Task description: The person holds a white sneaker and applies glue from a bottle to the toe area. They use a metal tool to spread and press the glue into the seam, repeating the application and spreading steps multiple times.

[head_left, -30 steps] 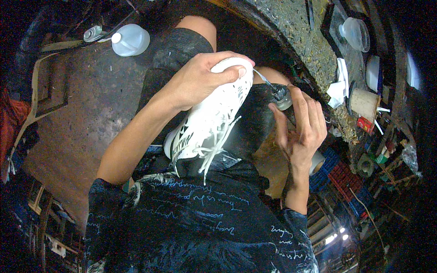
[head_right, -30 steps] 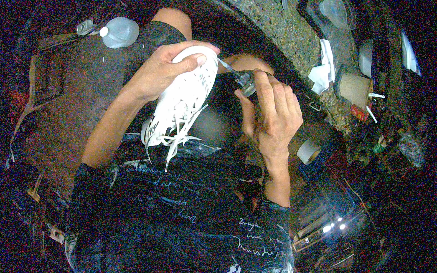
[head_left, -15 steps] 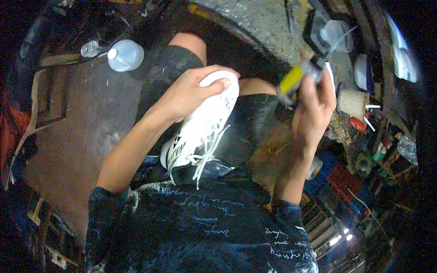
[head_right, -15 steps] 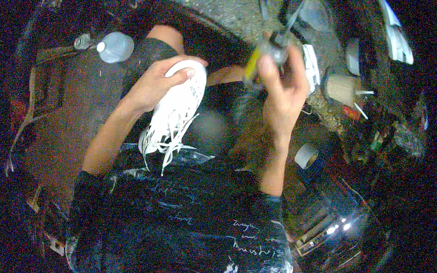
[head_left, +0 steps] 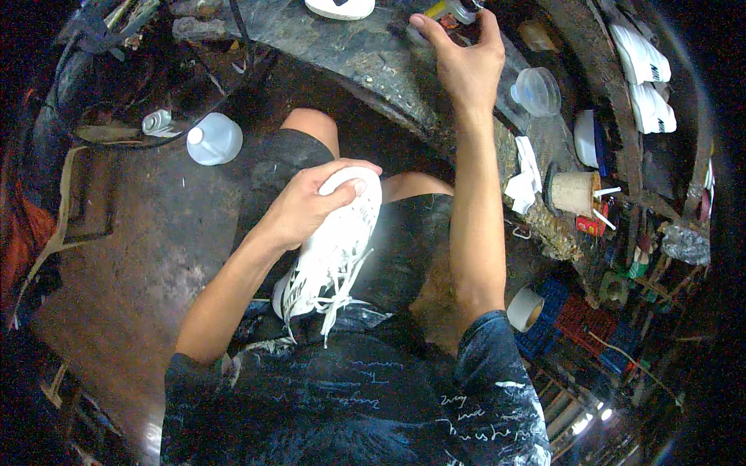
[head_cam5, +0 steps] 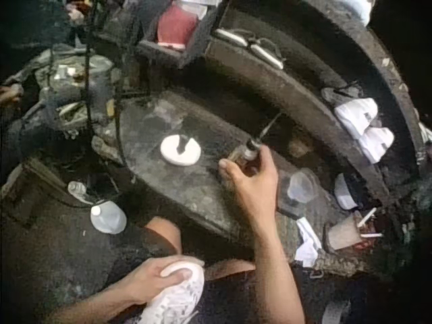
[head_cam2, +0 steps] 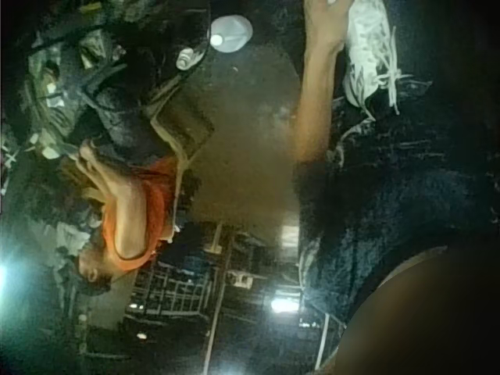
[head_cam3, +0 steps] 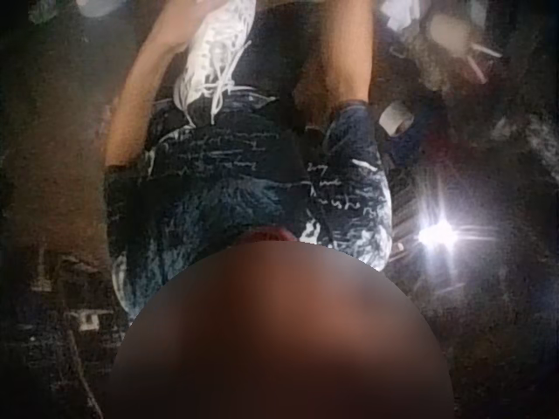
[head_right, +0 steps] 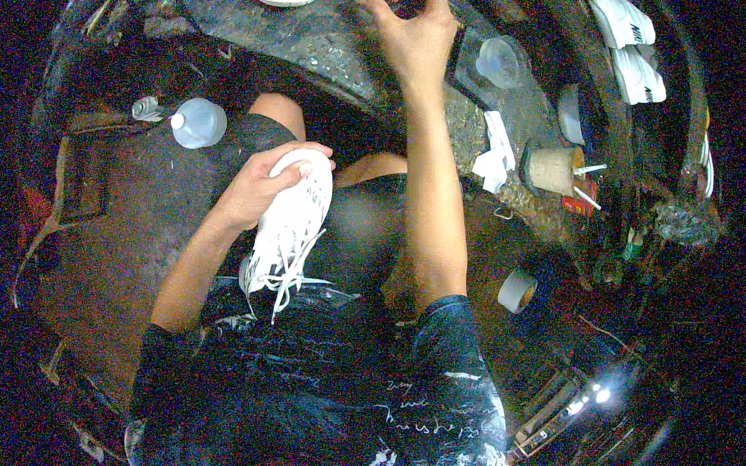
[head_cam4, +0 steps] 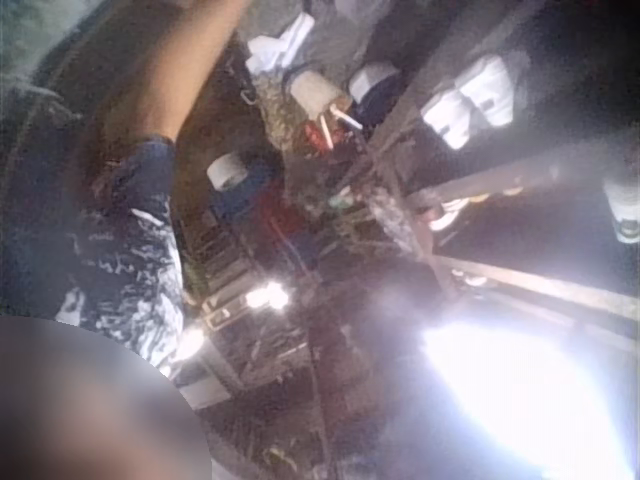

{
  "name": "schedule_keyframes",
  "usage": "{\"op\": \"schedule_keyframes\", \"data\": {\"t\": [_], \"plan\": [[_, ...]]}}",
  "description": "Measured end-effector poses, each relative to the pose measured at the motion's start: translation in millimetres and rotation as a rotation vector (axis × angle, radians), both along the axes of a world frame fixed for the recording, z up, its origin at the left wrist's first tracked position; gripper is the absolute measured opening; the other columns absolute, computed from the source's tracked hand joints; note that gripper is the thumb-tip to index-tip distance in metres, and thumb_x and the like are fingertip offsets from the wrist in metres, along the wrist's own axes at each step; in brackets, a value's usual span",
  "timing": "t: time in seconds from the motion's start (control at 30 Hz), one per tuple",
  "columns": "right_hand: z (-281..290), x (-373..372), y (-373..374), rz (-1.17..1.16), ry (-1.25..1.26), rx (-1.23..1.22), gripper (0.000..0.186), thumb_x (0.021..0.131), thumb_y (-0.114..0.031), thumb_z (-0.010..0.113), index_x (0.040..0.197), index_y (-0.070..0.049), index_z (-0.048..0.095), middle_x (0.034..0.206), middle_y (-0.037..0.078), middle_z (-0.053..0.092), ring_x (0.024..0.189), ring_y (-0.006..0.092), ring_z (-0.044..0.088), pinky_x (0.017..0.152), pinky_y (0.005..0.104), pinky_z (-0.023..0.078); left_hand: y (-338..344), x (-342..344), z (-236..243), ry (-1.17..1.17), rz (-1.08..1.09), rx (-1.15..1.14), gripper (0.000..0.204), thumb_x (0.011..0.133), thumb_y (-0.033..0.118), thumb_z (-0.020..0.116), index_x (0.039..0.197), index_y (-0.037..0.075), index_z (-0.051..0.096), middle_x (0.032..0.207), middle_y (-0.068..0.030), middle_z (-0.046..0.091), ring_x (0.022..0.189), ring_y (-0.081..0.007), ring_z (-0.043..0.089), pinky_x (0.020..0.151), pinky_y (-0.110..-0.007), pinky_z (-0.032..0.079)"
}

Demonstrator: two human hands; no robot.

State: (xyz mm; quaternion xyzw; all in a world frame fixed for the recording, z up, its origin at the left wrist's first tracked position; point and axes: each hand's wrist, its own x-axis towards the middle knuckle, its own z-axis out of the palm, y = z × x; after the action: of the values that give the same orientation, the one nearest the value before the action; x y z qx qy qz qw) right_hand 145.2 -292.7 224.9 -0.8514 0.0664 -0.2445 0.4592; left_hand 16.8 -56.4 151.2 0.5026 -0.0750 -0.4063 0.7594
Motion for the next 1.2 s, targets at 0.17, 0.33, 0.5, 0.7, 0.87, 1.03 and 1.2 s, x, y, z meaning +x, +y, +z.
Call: {"op": "schedule_keyframes", "data": {"t": [0.17,0.33,0.5,0.7,0.87,1.03,1.2], "plan": [[7,-27,-37,-0.020,0.079,-0.265,0.058,0.091,-0.027,0.086,0.137,0.001,0.064,0.121,0.018,0.075,0.107,0.0301,0.073,0.098,0.0405,0.057,1,2,-1,0.022,-0.038,-0.034,0.039,0.108,0.017,0.061,0.143,0.000,0.063,0.124,-0.0077,0.075,0.111,-0.0137,0.070,0.099,-0.031,0.055],[-8,-11,-53,-0.148,0.372,-1.003,0.050,0.099,-0.043,0.071,0.124,0.000,0.074,0.109,0.031,0.074,0.107,0.0478,0.072,0.095,0.0514,0.056,0,-1,0,-0.078,-0.005,-0.004,0.031,0.105,0.015,0.066,0.134,0.004,0.070,0.109,-0.0032,0.076,0.099,-0.0097,0.069,0.091,-0.029,0.056],[8,-14,-43,-0.175,0.483,-0.866,0.045,0.096,-0.043,0.076,0.103,0.002,0.079,0.091,0.025,0.077,0.091,0.0390,0.077,0.087,0.0486,0.059,4,1,4,-0.096,-0.037,0.034,0.035,0.107,0.020,0.064,0.139,0.005,0.069,0.115,-0.0034,0.075,0.103,-0.0107,0.069,0.094,-0.029,0.055],[39,-123,-14,0.017,0.271,0.421,0.017,0.097,-0.008,0.077,0.109,-0.003,0.066,0.102,0.011,0.070,0.084,0.0253,0.073,0.081,0.0414,0.064,5,2,2,-0.093,-0.035,0.037,0.035,0.108,0.019,0.064,0.139,0.004,0.068,0.113,-0.0026,0.075,0.101,-0.0099,0.069,0.092,-0.029,0.056],[-3,-187,0,0.291,0.004,0.603,0.022,0.105,-0.007,0.066,0.117,-0.005,0.048,0.121,0.026,0.065,0.112,0.0437,0.070,0.095,0.0596,0.063,0,0,-2,-0.056,-0.076,-0.002,0.036,0.108,0.019,0.064,0.141,0.003,0.067,0.114,-0.0029,0.075,0.103,-0.0104,0.069,0.093,-0.029,0.056],[-27,-209,13,0.416,-0.081,0.386,0.028,0.098,-0.003,0.074,0.110,-0.004,0.049,0.111,0.033,0.074,0.107,0.0470,0.074,0.098,0.0613,0.059,0,-1,0,-0.094,-0.087,0.022,0.037,0.108,0.019,0.063,0.141,0.002,0.066,0.116,-0.0036,0.076,0.104,-0.0112,0.070,0.094,-0.030,0.056],[-32,-205,14,0.458,-0.105,0.275,0.031,0.092,0.002,0.078,0.106,-0.005,0.051,0.109,0.029,0.076,0.104,0.0444,0.075,0.093,0.0557,0.060,0,0,5,-0.150,-0.089,0.042,0.038,0.108,0.020,0.063,0.142,0.003,0.066,0.116,-0.0046,0.076,0.104,-0.0119,0.070,0.094,-0.030,0.056]]}}
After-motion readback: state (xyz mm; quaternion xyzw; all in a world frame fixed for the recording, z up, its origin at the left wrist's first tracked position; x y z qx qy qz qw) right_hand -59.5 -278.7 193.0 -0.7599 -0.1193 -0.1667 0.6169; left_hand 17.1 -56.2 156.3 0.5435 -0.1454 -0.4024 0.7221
